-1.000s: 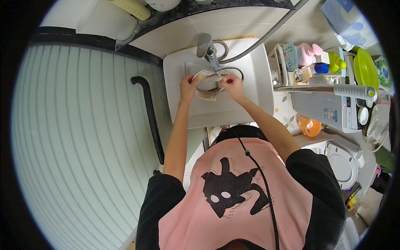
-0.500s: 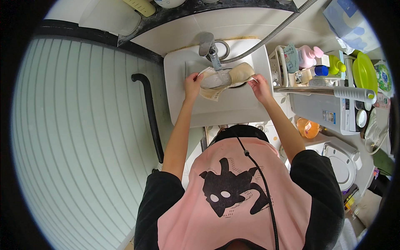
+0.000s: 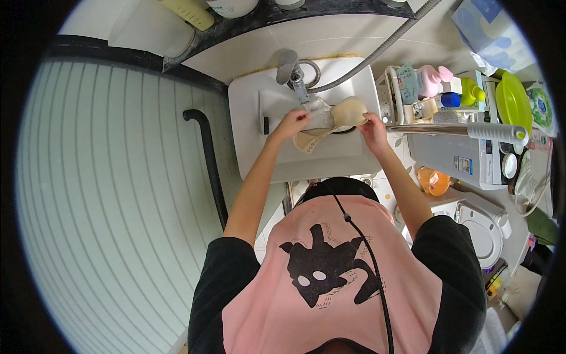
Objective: The person washes a white sneaker in a bathroom sink using a brush and water. They scrub the upper, sole, and laces, rinse repeatedly, and place the shoe on a nearby surface. The second shoe is briefly handled and rinsed.
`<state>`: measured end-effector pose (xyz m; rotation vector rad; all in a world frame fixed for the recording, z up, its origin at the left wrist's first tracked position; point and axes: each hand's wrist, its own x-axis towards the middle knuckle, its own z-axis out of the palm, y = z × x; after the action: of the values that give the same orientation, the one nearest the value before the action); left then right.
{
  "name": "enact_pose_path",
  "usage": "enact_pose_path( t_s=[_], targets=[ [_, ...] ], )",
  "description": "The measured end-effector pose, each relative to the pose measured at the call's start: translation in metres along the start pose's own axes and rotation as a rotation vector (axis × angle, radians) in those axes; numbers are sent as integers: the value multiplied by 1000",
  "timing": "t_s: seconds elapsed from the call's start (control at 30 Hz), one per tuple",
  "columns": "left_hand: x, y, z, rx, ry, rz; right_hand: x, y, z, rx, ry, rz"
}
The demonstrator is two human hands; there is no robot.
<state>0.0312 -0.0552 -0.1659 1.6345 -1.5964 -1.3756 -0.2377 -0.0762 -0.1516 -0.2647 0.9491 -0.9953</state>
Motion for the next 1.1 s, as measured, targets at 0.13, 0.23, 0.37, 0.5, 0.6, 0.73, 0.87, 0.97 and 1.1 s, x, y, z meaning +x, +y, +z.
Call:
enact_pose_path(
  t_s=[0.13, 0.23, 0.37, 0.5, 0.6, 0.73, 0.87, 0.97, 1.1],
  targets=[
    [-23, 13, -8, 240, -317, -82, -3, 5, 14, -115, -80, -27],
    [-55, 37, -5, 595, -241, -193, -4, 9, 16, -134, -37, -29],
    [-55, 15, 19, 610, -18, 64, -5, 16, 19, -165, -66, -17],
    [-20, 16, 17, 369, 65, 27, -7, 17, 28, -193, -126, -26],
    [6, 18, 14, 279, 458, 45, -4, 12, 21, -211, -85, -49],
    [25, -12, 13, 443, 321, -10, -14, 6, 24, -237, -15, -69],
    [35, -5, 29, 494, 406, -184, -12, 21, 34, -286, -29, -80],
    [34, -26, 28, 326, 515, -135, -3, 50, 57, -496, -315, -97],
    [22, -54, 16, -97, 551, -261, 14, 118, 70, -1404, -336, -793]
  ],
)
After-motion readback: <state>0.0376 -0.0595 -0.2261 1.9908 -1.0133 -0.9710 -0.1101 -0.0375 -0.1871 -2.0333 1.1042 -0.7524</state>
